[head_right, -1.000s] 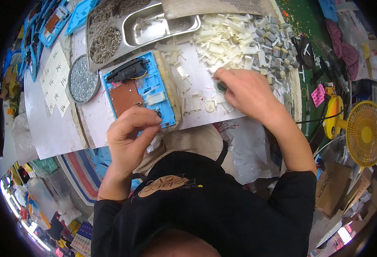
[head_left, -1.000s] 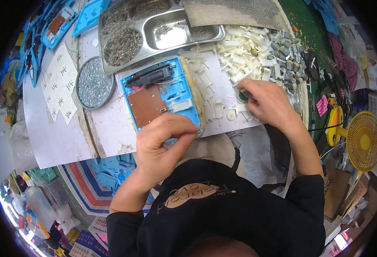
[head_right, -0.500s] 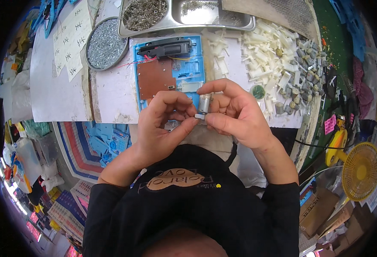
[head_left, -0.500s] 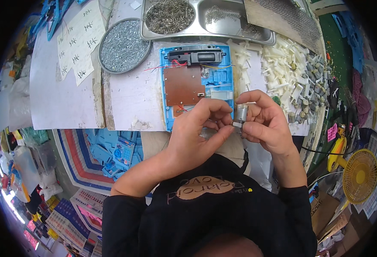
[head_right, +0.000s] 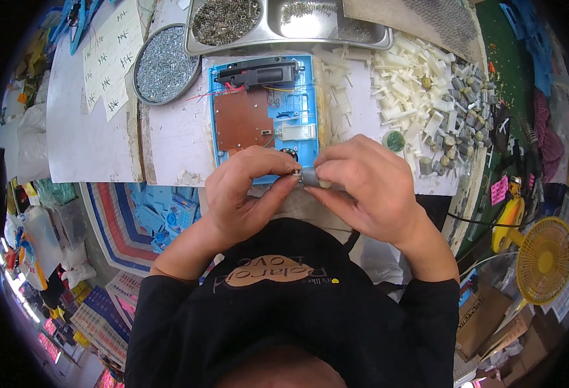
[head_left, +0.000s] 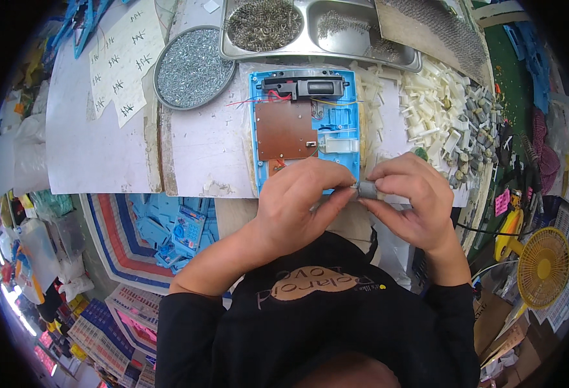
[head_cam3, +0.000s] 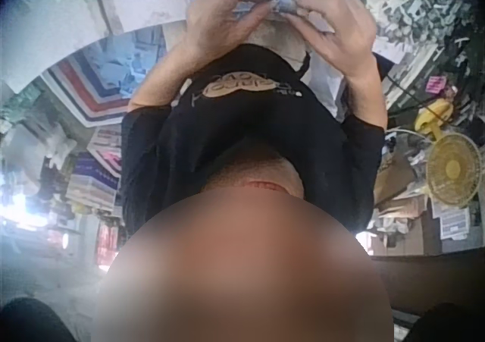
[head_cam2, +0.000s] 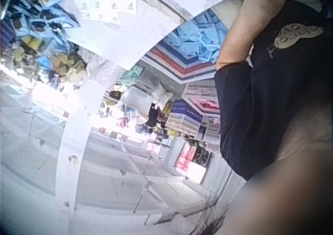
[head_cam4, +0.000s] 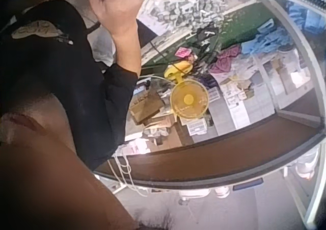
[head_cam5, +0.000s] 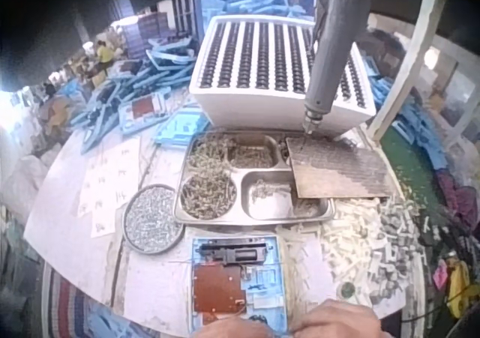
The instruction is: Soldering components onto a circuit board and assembling a blue plastic device casing using an electric screwdriver.
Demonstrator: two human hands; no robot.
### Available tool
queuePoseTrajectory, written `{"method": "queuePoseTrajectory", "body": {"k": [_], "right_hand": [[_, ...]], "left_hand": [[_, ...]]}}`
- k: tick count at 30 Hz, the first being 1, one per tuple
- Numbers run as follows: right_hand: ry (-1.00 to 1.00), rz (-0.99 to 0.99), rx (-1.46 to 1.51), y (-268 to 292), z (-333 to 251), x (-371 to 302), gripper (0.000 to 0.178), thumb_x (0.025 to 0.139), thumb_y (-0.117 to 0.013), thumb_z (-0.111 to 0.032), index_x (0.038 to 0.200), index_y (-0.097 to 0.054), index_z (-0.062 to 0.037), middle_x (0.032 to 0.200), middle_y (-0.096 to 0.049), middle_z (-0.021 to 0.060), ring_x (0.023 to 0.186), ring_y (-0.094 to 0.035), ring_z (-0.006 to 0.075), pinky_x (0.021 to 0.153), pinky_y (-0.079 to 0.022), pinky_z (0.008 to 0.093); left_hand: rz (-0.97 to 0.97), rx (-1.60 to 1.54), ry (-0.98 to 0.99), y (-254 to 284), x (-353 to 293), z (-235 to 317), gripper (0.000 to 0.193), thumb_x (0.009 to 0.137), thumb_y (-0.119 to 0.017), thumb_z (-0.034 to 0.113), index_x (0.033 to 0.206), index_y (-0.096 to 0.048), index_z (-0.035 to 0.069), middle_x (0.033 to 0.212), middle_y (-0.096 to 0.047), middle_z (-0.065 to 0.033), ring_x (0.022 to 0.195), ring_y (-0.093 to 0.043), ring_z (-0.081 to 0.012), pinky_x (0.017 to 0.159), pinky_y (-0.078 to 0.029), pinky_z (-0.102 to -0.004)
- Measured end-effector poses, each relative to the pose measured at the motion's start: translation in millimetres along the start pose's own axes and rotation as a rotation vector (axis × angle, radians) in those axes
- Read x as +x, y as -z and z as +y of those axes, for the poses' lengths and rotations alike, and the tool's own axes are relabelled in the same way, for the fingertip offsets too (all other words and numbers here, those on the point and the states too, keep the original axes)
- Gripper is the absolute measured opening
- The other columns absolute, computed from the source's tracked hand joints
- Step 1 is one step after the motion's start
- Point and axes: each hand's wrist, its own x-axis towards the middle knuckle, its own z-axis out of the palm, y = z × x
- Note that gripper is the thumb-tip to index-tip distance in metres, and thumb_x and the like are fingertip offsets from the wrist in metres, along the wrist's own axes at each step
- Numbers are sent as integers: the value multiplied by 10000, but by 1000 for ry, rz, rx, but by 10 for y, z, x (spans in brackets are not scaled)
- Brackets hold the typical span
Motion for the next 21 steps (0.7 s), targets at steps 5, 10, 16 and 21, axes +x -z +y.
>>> {"method": "queuePoseTrajectory", "body": {"k": [5,10,16,21], "right_hand": [[85,29,-52,-33,-42,-24,407,667,-859,6,1007,-645,-55,948,-680,123,698,-649,274,589,-530,338],[138,7,-75,-21,-22,-59,369,675,-811,-6,1018,-680,-45,953,-668,122,726,-657,272,597,-546,328],[151,8,-96,13,11,-81,377,691,-778,-24,1063,-717,-51,967,-669,126,755,-665,271,608,-553,324],[123,28,-77,7,91,-124,373,696,-778,-13,1062,-715,-52,995,-683,137,774,-672,280,630,-560,336]], "left_hand": [[-85,-176,137,51,-17,14,232,822,-751,-65,1009,-636,10,1042,-705,-158,911,-712,-252,766,-559,-323],[-107,19,7,59,43,41,233,781,-757,-63,954,-631,31,1107,-661,-137,963,-666,-288,792,-537,-362],[-79,-60,60,64,60,-11,252,746,-796,-47,942,-663,39,1097,-631,-121,971,-644,-274,785,-538,-358],[-125,-24,63,78,111,-14,265,731,-811,-42,951,-680,25,1104,-607,-123,941,-639,-251,747,-542,-329]]}}
